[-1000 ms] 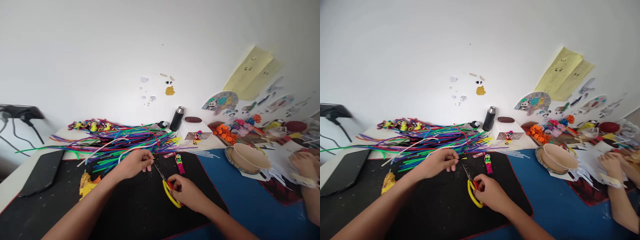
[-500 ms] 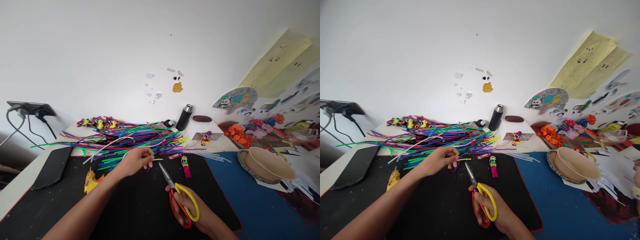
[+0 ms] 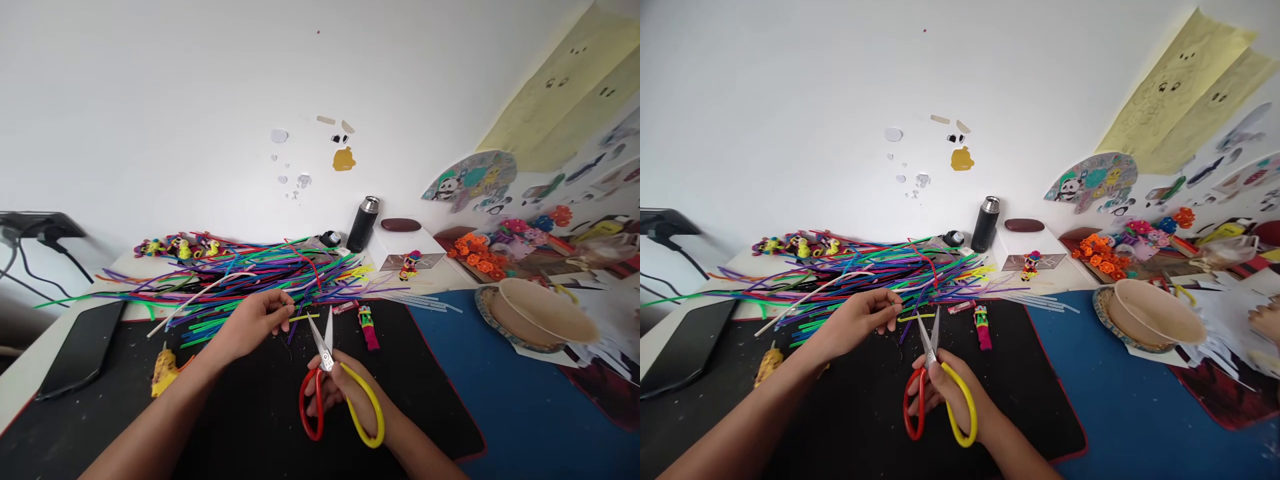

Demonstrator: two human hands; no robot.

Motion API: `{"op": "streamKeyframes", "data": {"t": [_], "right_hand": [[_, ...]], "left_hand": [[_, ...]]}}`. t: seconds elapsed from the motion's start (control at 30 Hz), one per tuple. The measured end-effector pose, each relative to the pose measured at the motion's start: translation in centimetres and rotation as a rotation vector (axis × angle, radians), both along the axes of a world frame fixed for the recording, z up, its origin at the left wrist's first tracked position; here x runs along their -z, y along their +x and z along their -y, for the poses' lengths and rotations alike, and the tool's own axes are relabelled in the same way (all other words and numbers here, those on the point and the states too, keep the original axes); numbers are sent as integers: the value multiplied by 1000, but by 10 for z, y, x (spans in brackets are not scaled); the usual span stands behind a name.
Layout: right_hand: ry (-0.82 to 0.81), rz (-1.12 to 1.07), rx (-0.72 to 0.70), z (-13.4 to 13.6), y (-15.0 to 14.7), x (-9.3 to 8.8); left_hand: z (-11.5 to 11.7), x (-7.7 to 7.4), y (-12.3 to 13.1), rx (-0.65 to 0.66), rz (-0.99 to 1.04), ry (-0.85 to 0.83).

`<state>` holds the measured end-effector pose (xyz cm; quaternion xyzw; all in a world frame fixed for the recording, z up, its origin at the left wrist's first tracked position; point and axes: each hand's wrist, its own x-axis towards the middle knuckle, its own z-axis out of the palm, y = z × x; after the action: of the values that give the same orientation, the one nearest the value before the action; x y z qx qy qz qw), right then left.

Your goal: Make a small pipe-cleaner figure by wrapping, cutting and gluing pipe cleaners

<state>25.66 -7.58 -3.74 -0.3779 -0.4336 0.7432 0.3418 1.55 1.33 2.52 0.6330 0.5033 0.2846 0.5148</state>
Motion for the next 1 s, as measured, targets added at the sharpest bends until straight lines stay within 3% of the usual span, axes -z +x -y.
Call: {"op": "streamKeyframes", "data": {"t": [0.3,0.6,1.0], "right_hand": [[115,181,119,8,-12,-9],[249,393,146,3,-20,-11],[378,513,170,-2,-25,-16]], "left_hand": [[13,-16,11,12,-283,124],[19,-14,18,111,-153,-15],[20,-12,15,158,-204,-29]]}}
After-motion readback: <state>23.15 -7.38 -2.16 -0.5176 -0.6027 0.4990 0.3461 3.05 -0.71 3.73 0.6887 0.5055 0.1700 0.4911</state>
